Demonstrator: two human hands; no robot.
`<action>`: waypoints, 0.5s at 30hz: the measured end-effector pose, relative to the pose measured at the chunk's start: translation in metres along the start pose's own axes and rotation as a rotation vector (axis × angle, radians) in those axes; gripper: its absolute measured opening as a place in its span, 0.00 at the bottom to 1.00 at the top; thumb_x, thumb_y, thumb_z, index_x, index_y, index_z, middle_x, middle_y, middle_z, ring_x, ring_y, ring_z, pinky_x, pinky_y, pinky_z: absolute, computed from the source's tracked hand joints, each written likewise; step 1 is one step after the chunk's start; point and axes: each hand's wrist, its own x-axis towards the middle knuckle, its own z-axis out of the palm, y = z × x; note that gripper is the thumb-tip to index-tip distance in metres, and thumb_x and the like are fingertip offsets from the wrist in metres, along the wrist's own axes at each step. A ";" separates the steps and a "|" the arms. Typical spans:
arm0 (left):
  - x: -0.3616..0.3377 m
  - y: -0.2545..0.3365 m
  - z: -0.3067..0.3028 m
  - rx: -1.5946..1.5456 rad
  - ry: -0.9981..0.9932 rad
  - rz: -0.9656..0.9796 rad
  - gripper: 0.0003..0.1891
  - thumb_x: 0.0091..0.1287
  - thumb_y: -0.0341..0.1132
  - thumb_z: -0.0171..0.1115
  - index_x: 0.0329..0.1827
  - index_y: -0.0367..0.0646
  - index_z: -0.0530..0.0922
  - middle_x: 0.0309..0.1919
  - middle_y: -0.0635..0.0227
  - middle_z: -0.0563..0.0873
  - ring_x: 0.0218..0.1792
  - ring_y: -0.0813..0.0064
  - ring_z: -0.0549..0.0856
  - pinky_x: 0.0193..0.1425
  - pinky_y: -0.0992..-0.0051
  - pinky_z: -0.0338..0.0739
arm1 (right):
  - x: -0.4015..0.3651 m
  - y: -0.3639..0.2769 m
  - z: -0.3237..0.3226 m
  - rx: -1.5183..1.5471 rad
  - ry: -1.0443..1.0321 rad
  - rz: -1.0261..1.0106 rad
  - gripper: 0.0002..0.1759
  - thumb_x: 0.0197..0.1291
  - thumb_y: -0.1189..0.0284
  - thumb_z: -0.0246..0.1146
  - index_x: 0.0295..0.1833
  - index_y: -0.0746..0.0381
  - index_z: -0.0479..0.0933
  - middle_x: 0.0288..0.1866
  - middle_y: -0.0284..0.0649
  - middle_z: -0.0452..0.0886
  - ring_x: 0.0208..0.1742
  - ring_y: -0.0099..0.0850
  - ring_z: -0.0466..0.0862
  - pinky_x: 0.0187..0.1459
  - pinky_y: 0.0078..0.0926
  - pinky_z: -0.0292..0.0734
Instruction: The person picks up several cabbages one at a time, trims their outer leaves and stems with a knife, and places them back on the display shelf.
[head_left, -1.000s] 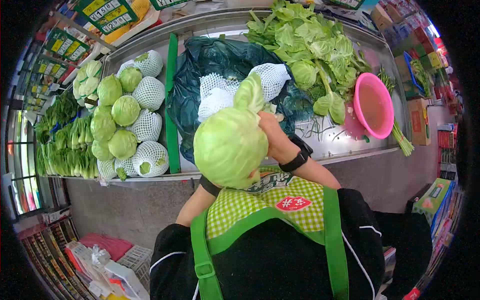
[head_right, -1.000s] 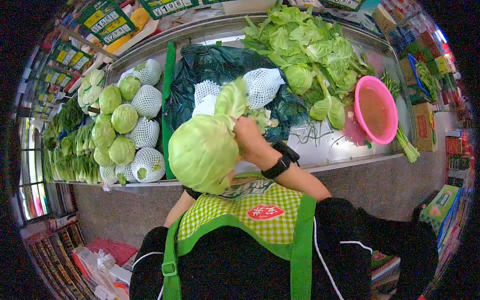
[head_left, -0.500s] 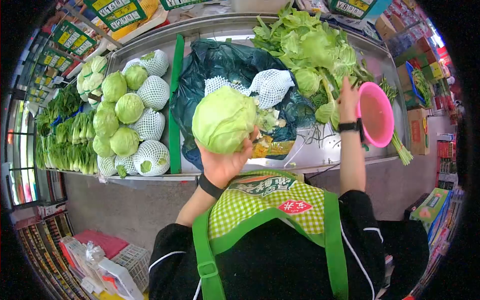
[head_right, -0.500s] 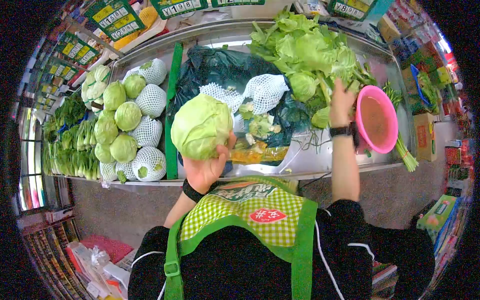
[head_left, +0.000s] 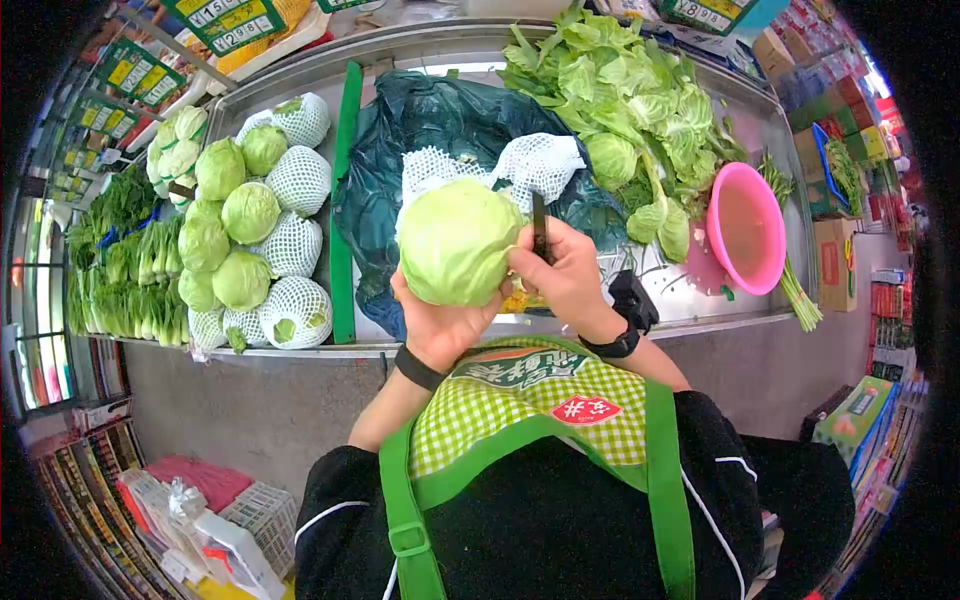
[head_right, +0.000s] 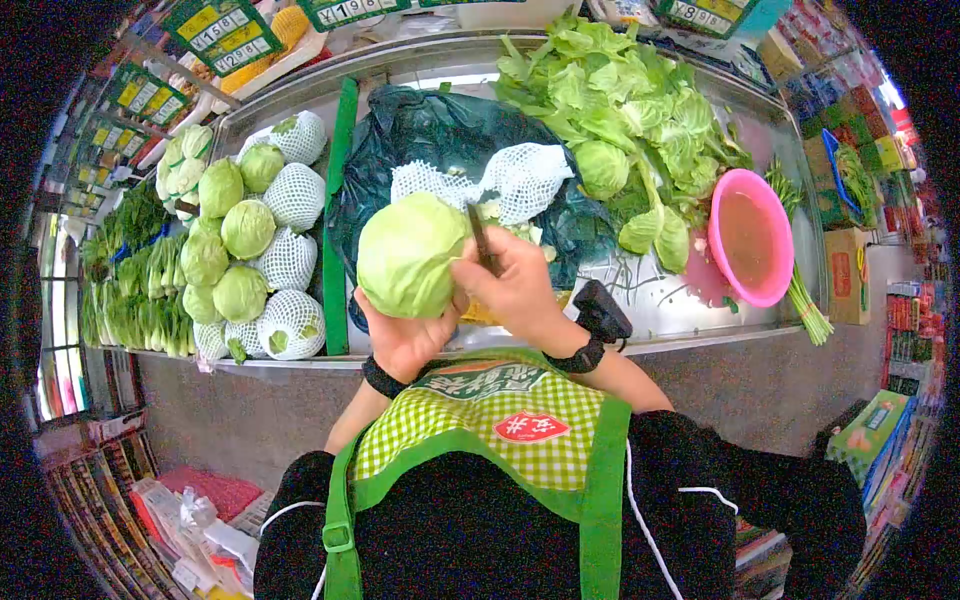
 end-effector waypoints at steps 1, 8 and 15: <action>-0.001 -0.001 -0.003 -0.014 -0.084 -0.047 0.37 0.54 0.60 0.50 0.64 0.48 0.60 0.61 0.60 0.66 0.59 0.61 0.69 0.56 0.60 0.70 | 0.001 -0.001 -0.002 -0.001 -0.006 -0.001 0.06 0.55 0.75 0.60 0.31 0.63 0.69 0.24 0.29 0.72 0.22 0.16 0.70 0.23 0.14 0.65; -0.003 0.022 -0.016 -0.391 -0.451 -0.588 0.29 0.59 0.50 0.52 0.61 0.48 0.62 0.53 0.54 0.71 0.50 0.55 0.73 0.46 0.57 0.74 | 0.035 0.049 -0.050 0.096 0.244 0.136 0.09 0.53 0.70 0.62 0.36 0.61 0.70 0.27 0.30 0.71 0.21 0.15 0.68 0.22 0.13 0.61; -0.010 0.031 -0.010 -0.064 -0.528 -0.443 0.23 0.62 0.44 0.51 0.59 0.45 0.64 0.50 0.61 0.72 0.51 0.66 0.72 0.53 0.66 0.68 | 0.029 0.063 -0.061 -0.256 0.287 0.282 0.11 0.51 0.69 0.64 0.33 0.65 0.72 0.20 0.25 0.67 0.20 0.14 0.66 0.22 0.15 0.63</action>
